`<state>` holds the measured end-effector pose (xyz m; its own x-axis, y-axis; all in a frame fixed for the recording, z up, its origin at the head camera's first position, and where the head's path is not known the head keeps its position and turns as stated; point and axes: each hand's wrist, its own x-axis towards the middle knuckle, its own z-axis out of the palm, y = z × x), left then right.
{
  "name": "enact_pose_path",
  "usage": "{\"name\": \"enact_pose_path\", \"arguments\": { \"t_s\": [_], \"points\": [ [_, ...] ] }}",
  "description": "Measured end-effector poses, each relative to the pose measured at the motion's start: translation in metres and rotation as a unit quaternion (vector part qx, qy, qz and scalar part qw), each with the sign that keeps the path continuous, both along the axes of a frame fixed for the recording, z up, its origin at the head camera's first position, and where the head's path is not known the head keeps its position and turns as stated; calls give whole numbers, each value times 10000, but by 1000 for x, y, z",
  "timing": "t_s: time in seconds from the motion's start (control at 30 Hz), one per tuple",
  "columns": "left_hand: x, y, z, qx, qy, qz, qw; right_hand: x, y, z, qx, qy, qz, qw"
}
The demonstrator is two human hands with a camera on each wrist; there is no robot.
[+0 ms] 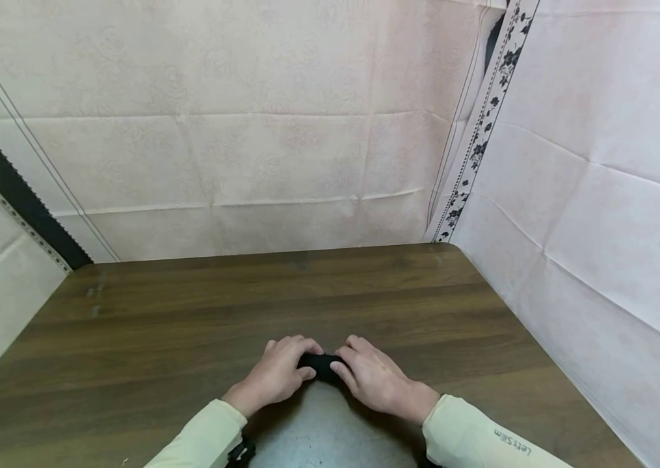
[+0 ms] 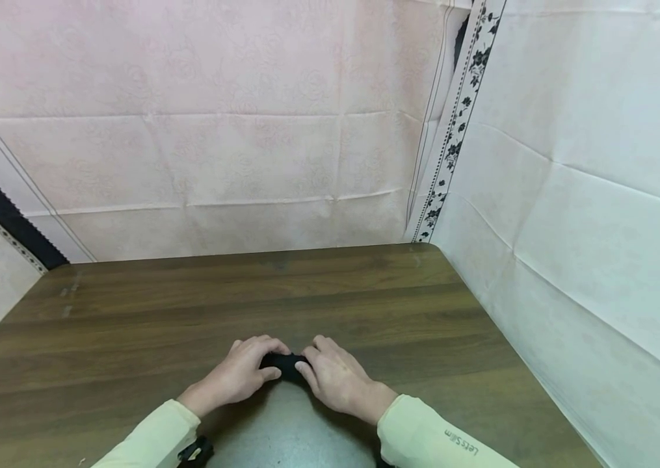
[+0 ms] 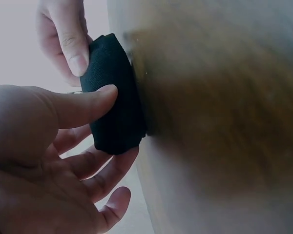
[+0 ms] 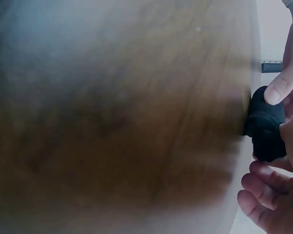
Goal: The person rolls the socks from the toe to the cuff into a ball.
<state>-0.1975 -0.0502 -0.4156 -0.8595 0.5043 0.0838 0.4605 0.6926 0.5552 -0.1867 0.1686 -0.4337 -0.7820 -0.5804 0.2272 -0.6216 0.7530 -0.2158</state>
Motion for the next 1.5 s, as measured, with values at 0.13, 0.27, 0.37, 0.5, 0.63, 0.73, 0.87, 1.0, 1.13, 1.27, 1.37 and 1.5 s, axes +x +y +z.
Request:
{"name": "enact_pose_path", "arguments": {
  "t_s": [0.13,0.27,0.37,0.5,0.63,0.73,0.87,1.0,1.13,1.27,1.37,1.5],
  "points": [
    [0,0,1,-80,14,-42,10000,-1,0,1,-248,-183,-41,9995],
    [-1,-1,3,-187,1,-73,9998,-1,1,1,-374,-179,-7,9991],
    [-2,-1,4,-238,-72,-121,9996,-1,2,1,-401,-200,21,9990],
    [-4,-2,3,-196,-275,-216,9992,-1,3,1,-413,-351,35,9985],
    [-5,-3,3,-136,-571,-257,9979,-1,3,1,-373,-428,56,9984],
    [-5,-5,3,-87,-741,-271,9968,-1,3,1,-372,-457,75,9982],
    [-5,-6,5,71,-825,-271,9962,-1,4,0,-460,-453,125,9978],
    [-4,-5,4,231,-782,-179,9965,-2,4,0,-536,-423,178,9975],
    [-4,-5,1,354,-570,18,9977,-4,4,0,-544,-625,118,9965],
    [-3,-3,-1,476,-163,190,9985,-5,3,0,-597,-974,24,9935],
    [-2,-1,-2,442,119,218,9987,-6,2,1,-754,-1244,-17,9894],
    [0,2,-5,195,299,190,9992,-8,-1,2,-1057,-1491,-42,9831]
  ]
}}
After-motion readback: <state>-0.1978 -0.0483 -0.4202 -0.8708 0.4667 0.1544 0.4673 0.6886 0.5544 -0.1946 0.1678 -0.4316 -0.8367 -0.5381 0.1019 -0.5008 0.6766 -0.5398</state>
